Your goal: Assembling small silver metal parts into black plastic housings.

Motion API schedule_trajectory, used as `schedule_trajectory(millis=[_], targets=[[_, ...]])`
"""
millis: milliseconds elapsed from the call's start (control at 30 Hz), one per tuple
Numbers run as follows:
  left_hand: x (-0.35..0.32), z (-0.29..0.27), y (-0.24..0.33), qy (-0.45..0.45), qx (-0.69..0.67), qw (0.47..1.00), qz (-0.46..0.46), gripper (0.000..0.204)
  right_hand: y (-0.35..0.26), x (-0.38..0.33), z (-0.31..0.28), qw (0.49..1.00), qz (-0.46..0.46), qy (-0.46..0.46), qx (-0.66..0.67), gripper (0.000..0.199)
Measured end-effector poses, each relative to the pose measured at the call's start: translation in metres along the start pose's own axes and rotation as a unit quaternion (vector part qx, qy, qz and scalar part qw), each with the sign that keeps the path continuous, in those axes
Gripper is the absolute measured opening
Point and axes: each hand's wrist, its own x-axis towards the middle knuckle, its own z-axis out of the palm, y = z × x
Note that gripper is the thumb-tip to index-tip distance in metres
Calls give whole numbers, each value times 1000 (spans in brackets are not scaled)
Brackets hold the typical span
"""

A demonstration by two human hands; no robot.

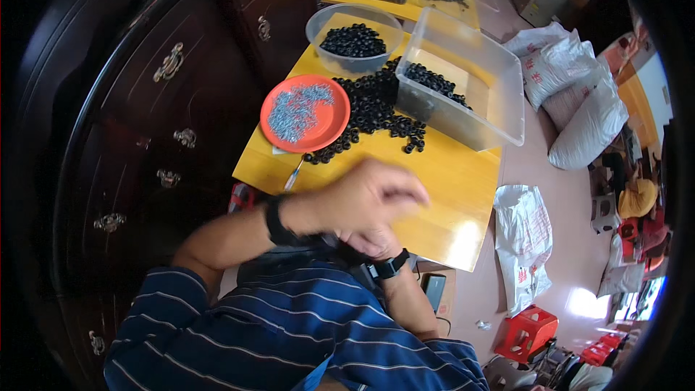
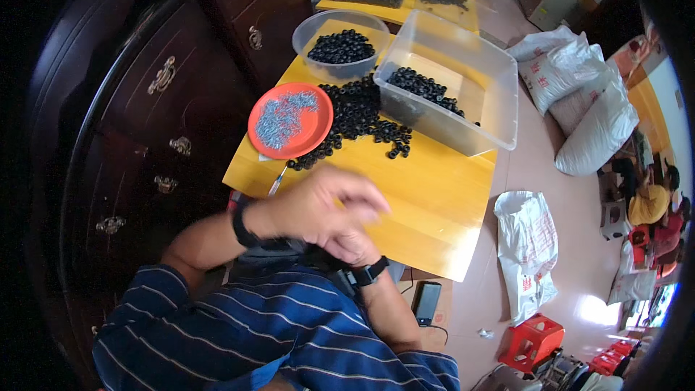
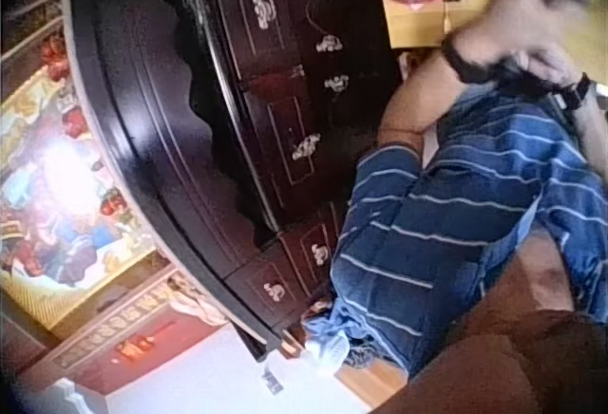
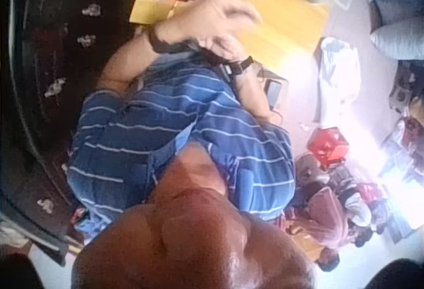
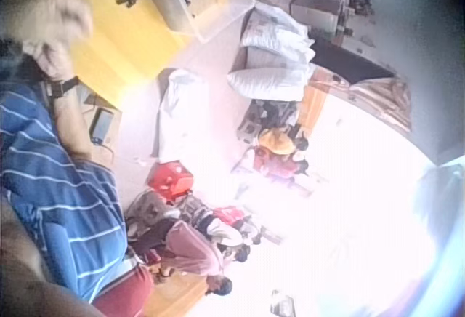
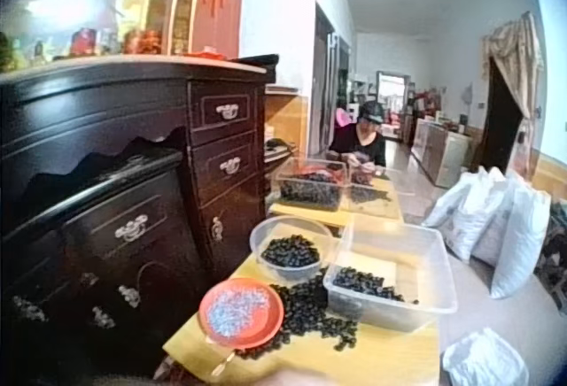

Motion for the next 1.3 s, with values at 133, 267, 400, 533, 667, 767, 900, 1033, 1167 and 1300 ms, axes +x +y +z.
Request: schedule_trajectory(millis=[133,267,400,533,667,767,900,1033,1167,1300], targets=[[-9,64,6,-96,-9,992,75,8,-23,10,50,992,45,-73,-92,35],[-22,88,1,-136,47,983,111,6,-13,12,71,984,122,-108,-69,35],[-17,109,-4,-143,113,970,159,6,-6,17,91,980,167,-69,-78,41],[-18,118,-7,-172,209,938,217,8,-4,19,94,977,190,-81,-57,43],[-23,112,-1,-203,307,899,237,11,5,19,76,977,168,-109,-69,43],[-34,85,4,-191,243,917,251,8,5,12,70,990,47,-113,-68,37],[-75,46,-13,-75,107,969,211,4,-17,-20,69,971,-150,152,-110,26],[-144,-23,-32,7,112,993,-37,7,-38,-78,28,925,-124,187,-306,19],[-216,-68,-85,85,146,961,-219,13,-34,-123,17,916,34,174,-360,25],[-235,-90,-109,183,44,895,-405,25,-21,-129,4,879,93,221,-411,40]])
